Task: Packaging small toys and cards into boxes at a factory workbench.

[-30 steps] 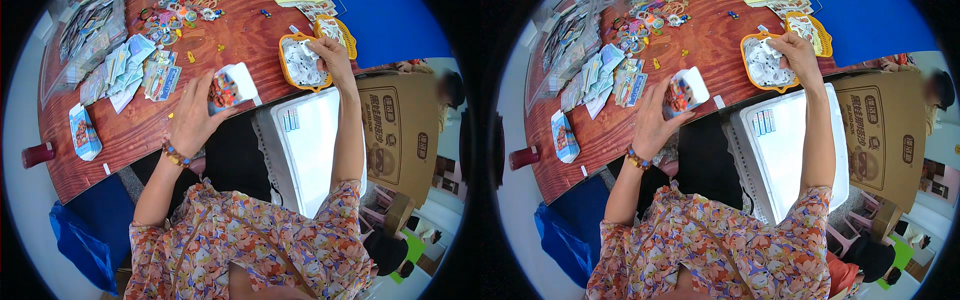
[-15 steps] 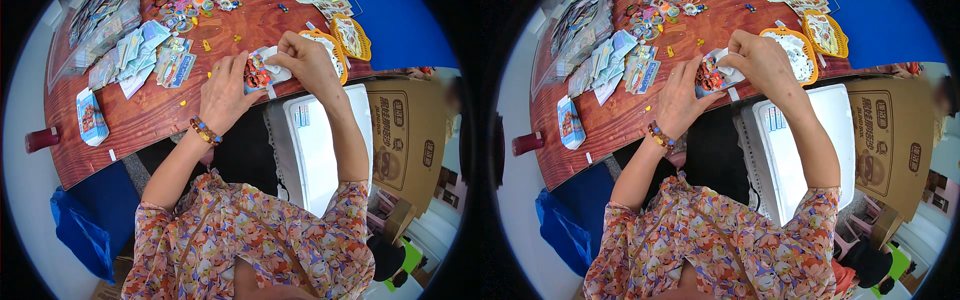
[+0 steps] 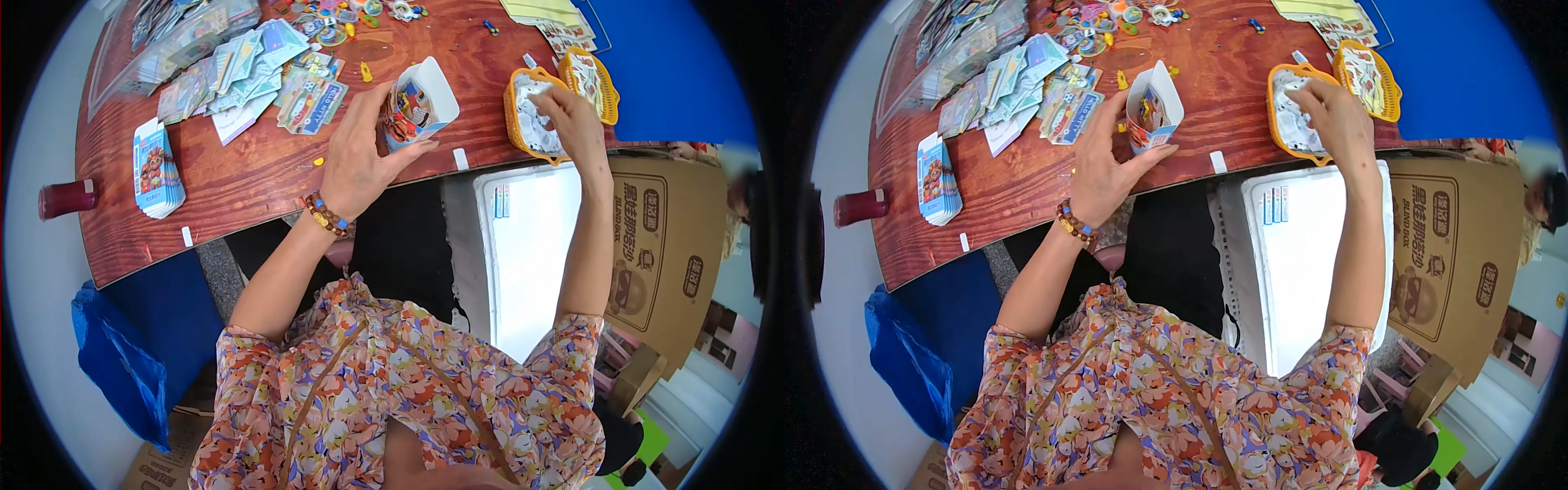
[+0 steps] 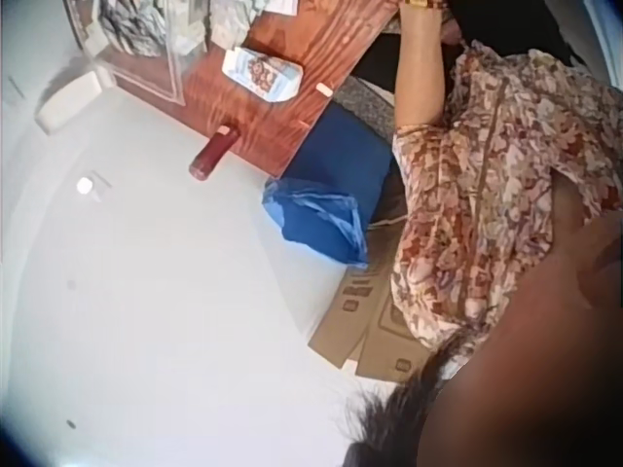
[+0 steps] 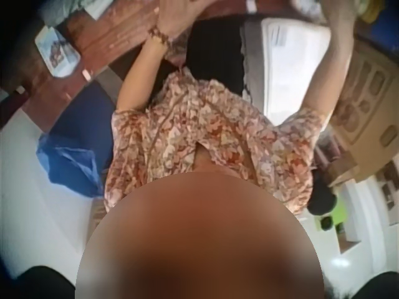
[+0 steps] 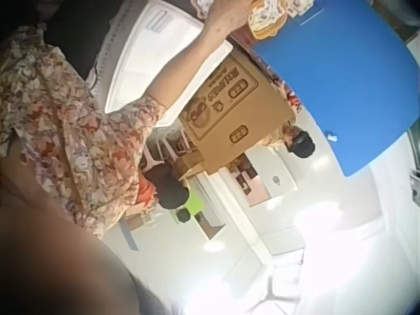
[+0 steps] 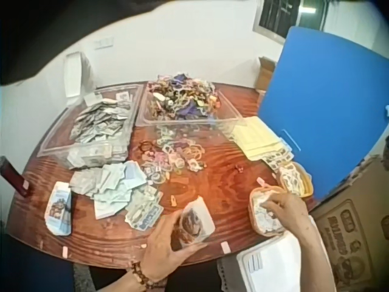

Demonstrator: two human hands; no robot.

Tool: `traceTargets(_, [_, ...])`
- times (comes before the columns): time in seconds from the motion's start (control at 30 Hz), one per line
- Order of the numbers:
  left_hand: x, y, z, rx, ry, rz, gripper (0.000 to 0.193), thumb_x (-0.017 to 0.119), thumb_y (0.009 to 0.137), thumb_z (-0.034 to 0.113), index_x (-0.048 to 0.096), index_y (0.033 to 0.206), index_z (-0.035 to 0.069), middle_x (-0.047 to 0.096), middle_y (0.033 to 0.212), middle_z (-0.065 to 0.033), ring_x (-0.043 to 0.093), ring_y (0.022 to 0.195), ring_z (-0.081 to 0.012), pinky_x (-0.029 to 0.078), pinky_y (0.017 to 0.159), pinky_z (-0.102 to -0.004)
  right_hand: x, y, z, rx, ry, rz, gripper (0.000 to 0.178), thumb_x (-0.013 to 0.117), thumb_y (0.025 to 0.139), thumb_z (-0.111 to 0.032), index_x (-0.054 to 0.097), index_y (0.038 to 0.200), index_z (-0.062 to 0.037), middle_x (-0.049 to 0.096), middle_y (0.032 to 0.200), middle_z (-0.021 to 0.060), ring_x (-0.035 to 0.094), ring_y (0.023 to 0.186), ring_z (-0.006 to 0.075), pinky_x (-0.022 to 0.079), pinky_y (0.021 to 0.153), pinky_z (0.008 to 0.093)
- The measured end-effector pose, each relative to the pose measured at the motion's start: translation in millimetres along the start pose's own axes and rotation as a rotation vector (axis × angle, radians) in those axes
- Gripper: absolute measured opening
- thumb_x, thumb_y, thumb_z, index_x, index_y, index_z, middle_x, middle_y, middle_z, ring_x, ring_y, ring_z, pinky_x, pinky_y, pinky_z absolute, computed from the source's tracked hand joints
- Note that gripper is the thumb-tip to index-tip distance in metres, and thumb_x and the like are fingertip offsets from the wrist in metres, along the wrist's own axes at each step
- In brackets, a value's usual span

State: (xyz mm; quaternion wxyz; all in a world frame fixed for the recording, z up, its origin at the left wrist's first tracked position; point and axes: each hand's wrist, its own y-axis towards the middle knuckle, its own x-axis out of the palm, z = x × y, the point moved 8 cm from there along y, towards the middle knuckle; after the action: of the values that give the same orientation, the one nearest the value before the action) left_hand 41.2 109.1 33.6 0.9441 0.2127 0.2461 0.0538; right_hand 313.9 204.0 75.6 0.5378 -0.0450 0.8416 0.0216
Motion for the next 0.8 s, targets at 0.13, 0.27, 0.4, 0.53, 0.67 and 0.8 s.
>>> traceTargets(0.13, [1.5,-6.0,-2.0,0.006,0.054,0.058,0.080,0.085,0.074,0.029,0.046,0.137,0.000,0.057,0.121,-0.0181,0.058,0.113,-0.0343,0.049,0.094,-0.0425,9.7,-11.2,-22.9,-0.142,-0.043,0.106,0.024,0.068,0.094,-0.021,0.071,0.105,0.0002,0.072,0.089,0.0097,0.068,0.081,0.0179,0.051,0.074,0.0295])
traceTargets(0.27, [10.3,-7.0,-2.6,0.004,0.139,-0.010,0.083,0.087,0.073,0.026,0.044,0.139,0.001,0.056,0.122,-0.0192,0.057,0.112,-0.0360,0.049,0.095,-0.0428,-0.7,-26.8,-82.0,-0.429,0.240,0.221,0.020,0.064,0.095,-0.018,0.070,0.104,-0.0001,0.071,0.094,0.0105,0.067,0.085,0.0225,0.051,0.078,0.0325])
traceTargets(0.4, [-20.1,-10.0,-13.5,-0.096,0.141,0.023,0.080,0.088,0.071,0.023,0.048,0.137,0.000,0.059,0.119,-0.0187,0.059,0.109,-0.0353,0.048,0.093,-0.0426,7.5,9.5,-51.2,-0.357,0.098,0.273,0.023,0.066,0.094,-0.023,0.072,0.104,-0.0034,0.071,0.087,0.0095,0.067,0.080,0.0203,0.051,0.075,0.0331])
traceTargets(0.53, [-31.7,-19.8,-11.2,-0.037,0.188,0.030,0.078,0.089,0.070,0.020,0.051,0.133,-0.004,0.059,0.124,-0.0198,0.059,0.112,-0.0346,0.048,0.095,-0.0422,-44.0,55.6,96.9,0.052,0.008,0.474,0.025,0.065,0.093,-0.027,0.073,0.106,-0.0070,0.074,0.091,0.0078,0.070,0.085,0.0179,0.051,0.076,0.0304])
traceTargets(0.67, [-40.7,-33.9,-30.1,-0.193,0.062,0.060,0.085,0.090,0.071,0.020,0.047,0.140,-0.002,0.058,0.127,-0.0185,0.062,0.109,-0.0292,0.053,0.090,-0.0385,-55.2,71.4,173.6,0.455,-0.107,0.311,0.030,0.067,0.090,-0.034,0.074,0.107,-0.0103,0.075,0.097,0.0073,0.071,0.092,0.0184,0.053,0.079,0.0324])
traceTargets(0.8, [-40.7,-30.8,-22.6,-0.282,-0.001,0.042,0.088,0.091,0.071,0.017,0.044,0.144,0.002,0.056,0.129,-0.0155,0.062,0.105,-0.0266,0.055,0.084,-0.0360,-38.5,77.3,162.9,0.501,-0.331,0.154,0.040,0.072,0.081,-0.042,0.074,0.113,-0.0175,0.074,0.108,0.0073,0.070,0.099,0.0225,0.053,0.087,0.0379])
